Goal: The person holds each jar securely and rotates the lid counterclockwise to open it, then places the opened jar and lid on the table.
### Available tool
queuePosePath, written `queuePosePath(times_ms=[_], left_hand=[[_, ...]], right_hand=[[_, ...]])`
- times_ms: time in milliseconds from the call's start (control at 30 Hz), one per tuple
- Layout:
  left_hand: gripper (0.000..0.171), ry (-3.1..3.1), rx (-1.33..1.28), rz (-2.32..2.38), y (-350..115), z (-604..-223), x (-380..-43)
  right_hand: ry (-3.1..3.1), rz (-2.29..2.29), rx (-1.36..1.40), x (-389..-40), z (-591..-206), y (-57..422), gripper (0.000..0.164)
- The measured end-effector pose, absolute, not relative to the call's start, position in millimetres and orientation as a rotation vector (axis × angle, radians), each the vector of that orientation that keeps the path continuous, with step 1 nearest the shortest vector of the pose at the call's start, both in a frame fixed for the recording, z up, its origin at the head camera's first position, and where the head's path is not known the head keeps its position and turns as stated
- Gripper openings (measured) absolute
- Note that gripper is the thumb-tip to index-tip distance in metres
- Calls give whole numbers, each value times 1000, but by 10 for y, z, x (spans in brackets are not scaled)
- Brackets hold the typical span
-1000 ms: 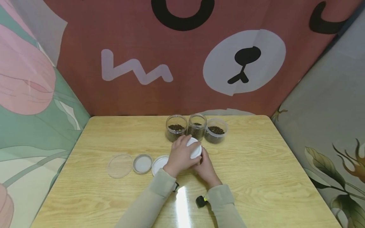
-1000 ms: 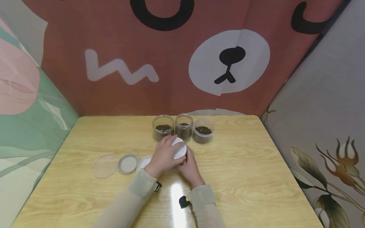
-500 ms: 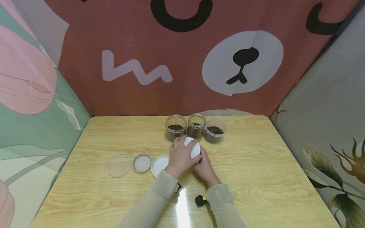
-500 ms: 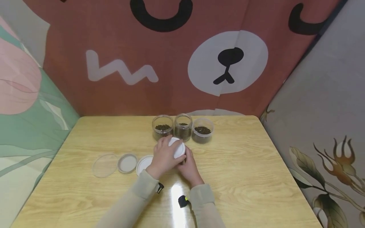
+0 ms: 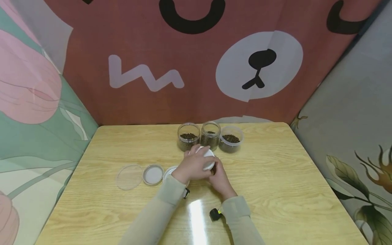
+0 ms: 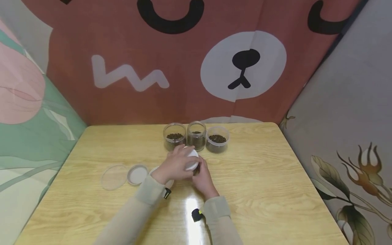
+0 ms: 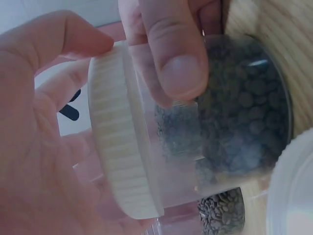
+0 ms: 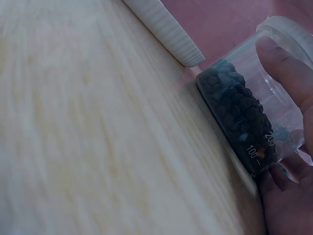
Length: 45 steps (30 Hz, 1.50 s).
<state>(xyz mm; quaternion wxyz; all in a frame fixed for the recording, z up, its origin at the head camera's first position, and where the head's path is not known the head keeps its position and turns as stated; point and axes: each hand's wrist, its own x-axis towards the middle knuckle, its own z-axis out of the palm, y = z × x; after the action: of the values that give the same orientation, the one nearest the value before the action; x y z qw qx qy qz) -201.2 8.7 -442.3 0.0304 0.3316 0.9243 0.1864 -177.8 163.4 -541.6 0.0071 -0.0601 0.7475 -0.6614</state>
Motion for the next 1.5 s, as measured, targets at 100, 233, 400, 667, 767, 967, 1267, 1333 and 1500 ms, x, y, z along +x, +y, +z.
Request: queuePosePath(times_ms=[100, 233, 400, 667, 767, 967, 1267, 1333, 1500], left_hand=[[50, 2889, 965, 562, 96, -4424, -2008], [48, 2966, 876, 585, 112, -4458, -1993], [50, 3010, 800, 627, 129, -4490, -1974], [51, 3088, 616, 661, 219, -4551, -1951], [51, 3114, 554, 687, 260, -4585, -1936], [53, 3116, 630, 650, 257, -4608, -1933], [48, 3007, 963, 608, 132, -4632, -2011], [47, 2986, 974, 619, 124, -4609, -2020], [46, 2987, 935, 653, 129, -4566, -2015]], right_hand=[[2345, -2070, -207, -1782, -5418, 1629, 86], [2357, -2062, -214, -1782, -5412, 1624, 87], [2353, -2069, -232, -1713, -5219, 1603, 83], [2354, -2065, -216, -1701, -5212, 1598, 86], [2346, -2066, -185, -1768, -5364, 1613, 91], [2410, -2037, -216, -1775, -5428, 1630, 89], [2400, -2021, -272, -1778, -5420, 1624, 85], [2421, -2005, -272, -1756, -5337, 1611, 82], [2442, -1948, -276, -1657, -5063, 1594, 78]])
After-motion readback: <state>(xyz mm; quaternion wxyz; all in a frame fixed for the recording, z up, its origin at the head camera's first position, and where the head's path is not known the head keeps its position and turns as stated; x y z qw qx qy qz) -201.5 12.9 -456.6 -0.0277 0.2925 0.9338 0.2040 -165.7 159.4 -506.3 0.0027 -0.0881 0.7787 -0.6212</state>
